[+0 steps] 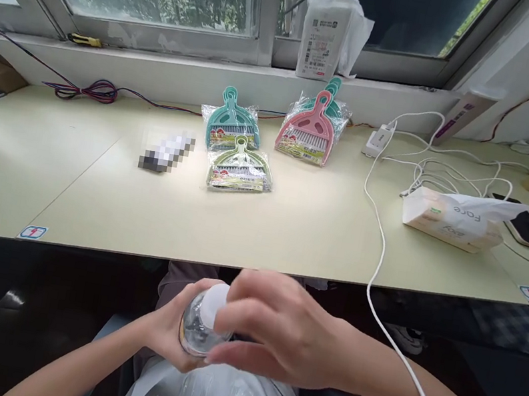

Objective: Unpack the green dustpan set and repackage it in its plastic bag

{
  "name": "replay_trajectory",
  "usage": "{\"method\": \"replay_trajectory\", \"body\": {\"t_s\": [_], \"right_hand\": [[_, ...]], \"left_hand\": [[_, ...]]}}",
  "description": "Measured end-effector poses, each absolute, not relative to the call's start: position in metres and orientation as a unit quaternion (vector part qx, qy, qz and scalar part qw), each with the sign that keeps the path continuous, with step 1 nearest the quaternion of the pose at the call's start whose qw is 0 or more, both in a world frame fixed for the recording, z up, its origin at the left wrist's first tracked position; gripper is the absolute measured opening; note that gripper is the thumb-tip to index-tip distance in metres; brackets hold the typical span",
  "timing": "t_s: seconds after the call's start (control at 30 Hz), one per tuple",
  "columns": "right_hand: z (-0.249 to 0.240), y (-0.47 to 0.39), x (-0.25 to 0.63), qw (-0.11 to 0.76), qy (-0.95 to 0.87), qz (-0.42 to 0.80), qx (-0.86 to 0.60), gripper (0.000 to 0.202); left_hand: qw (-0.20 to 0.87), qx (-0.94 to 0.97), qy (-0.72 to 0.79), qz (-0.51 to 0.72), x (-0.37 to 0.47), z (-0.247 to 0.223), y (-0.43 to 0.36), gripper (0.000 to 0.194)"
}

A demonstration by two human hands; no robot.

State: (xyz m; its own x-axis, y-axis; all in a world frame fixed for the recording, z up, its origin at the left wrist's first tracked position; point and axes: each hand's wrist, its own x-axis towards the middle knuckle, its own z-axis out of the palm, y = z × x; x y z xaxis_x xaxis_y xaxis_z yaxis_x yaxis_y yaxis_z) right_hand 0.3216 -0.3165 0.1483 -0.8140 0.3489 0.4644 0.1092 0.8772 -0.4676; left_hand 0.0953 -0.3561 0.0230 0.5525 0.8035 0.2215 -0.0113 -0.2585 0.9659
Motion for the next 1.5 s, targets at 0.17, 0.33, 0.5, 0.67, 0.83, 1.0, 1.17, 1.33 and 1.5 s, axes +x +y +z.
{"method": "replay_trajectory", "body": {"t_s": [0.17, 0.33, 0.5, 0.67, 0.83, 1.0, 1.17, 1.33, 1.5], "right_hand": [[0.156, -0.306, 0.318, 0.224, -0.936, 0.208, -0.176, 0.041], [0.157, -0.298, 0.321, 0.222, -0.93, 0.248, -0.156, 0.034], [0.161, -0.29, 0.322, 0.186, -0.943, 0.231, -0.15, 0.034], [0.164, -0.287, 0.321, 0.163, -0.957, 0.182, -0.158, 0.032], [0.159, -0.286, 0.318, 0.189, -0.946, 0.184, -0.188, 0.048], [0.153, -0.279, 0.324, 0.19, -0.928, 0.304, -0.103, 0.062], [0.152, -0.277, 0.325, 0.207, -0.929, 0.286, -0.106, 0.031], [0.141, -0.287, 0.312, 0.24, -0.952, 0.043, -0.187, 0.038], [0.13, -0.297, 0.304, 0.234, -0.949, -0.096, -0.186, 0.036]], "left_hand": [[0.504, 0.712, 0.293, 0.391, 0.096, 0.023, -0.352, 0.086], [0.487, 0.713, 0.293, 0.411, 0.096, 0.026, -0.348, 0.083], [0.474, 0.717, 0.285, 0.424, 0.099, 0.027, -0.345, 0.085], [0.477, 0.711, 0.308, 0.416, 0.101, 0.031, -0.345, 0.08], [0.455, 0.716, 0.307, 0.431, 0.102, 0.033, -0.343, 0.079], [0.456, 0.715, 0.309, 0.43, 0.105, 0.033, -0.343, 0.079], [0.445, 0.722, 0.338, 0.408, 0.11, 0.034, -0.345, 0.077], [0.41, 0.715, 0.4, 0.401, 0.112, 0.034, -0.347, 0.079], [0.369, 0.74, 0.406, 0.389, 0.117, 0.035, -0.351, 0.081]]}}
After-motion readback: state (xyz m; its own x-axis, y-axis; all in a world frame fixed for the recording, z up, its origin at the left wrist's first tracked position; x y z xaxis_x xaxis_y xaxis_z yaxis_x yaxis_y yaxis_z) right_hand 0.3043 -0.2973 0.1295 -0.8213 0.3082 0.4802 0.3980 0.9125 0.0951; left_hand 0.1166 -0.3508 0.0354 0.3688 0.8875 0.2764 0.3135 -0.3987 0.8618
